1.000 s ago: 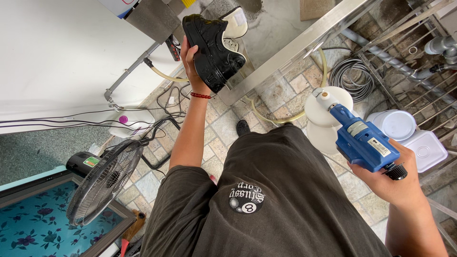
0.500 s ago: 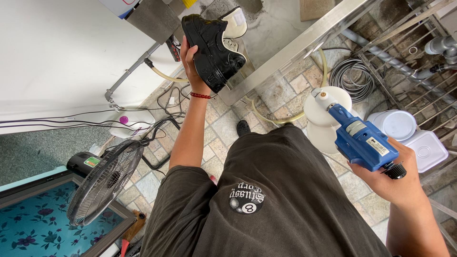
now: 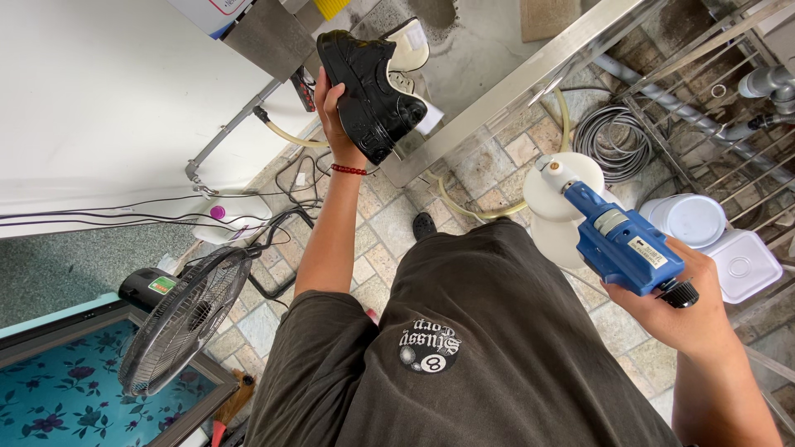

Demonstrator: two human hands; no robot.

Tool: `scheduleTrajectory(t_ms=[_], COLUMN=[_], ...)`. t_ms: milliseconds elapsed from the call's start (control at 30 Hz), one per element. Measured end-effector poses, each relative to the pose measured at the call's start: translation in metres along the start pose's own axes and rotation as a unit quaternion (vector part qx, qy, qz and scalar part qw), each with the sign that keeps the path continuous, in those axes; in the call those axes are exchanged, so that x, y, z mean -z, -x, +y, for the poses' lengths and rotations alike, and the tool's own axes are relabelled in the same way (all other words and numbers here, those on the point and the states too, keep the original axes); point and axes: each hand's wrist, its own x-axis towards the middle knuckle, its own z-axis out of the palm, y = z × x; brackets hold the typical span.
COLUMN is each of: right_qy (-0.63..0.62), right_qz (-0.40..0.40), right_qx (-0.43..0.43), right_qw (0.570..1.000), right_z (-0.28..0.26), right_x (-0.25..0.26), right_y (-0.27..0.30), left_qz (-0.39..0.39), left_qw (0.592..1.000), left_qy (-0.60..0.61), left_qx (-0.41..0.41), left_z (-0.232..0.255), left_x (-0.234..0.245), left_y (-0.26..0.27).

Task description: The person holds a black shoe by hand, turning it around to air-spray different angles and interiors using a pneumatic air blow gun connected to a canister system over a service area station.

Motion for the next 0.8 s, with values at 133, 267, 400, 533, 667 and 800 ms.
scheduleTrajectory(t_ms=[133,267,400,533,667,800], right_qy=[-0.016,-0.020,-0.067,-0.072,-0.039,-0.052], right_qz=[0.006,0.024,0.056,0.070,0.070,0.081], right_qx=[0.017,-0.018,-0.032,-0.016,-0.041,-0.026], right_qw=[1.000,0.999,0.996,0.995,0.996,0.995], right_z=[0.004,0.008,0.016,0.023,0.028,0.033], right_x=[-0.001,-0.006,-0.011,-0.014,-0.017,-0.021], right_y=[0.001,0.006,0.009,0.009,0.012,0.012], left_qz=[-0.001,-0.048,-0.229,-0.337,-0.375,-0.395], left_qw=[1.000,0.998,0.952,0.897,0.858,0.843], left_qy=[-0.001,-0.025,-0.183,-0.252,-0.289,-0.303], left_qx=[0.016,-0.021,-0.087,-0.135,-0.198,-0.204], left_z=[0.000,0.018,0.038,0.063,0.083,0.098], left_x=[0.000,0.008,0.015,0.003,-0.021,-0.024], left_y=[-0.002,-0.028,-0.084,-0.131,-0.162,-0.167])
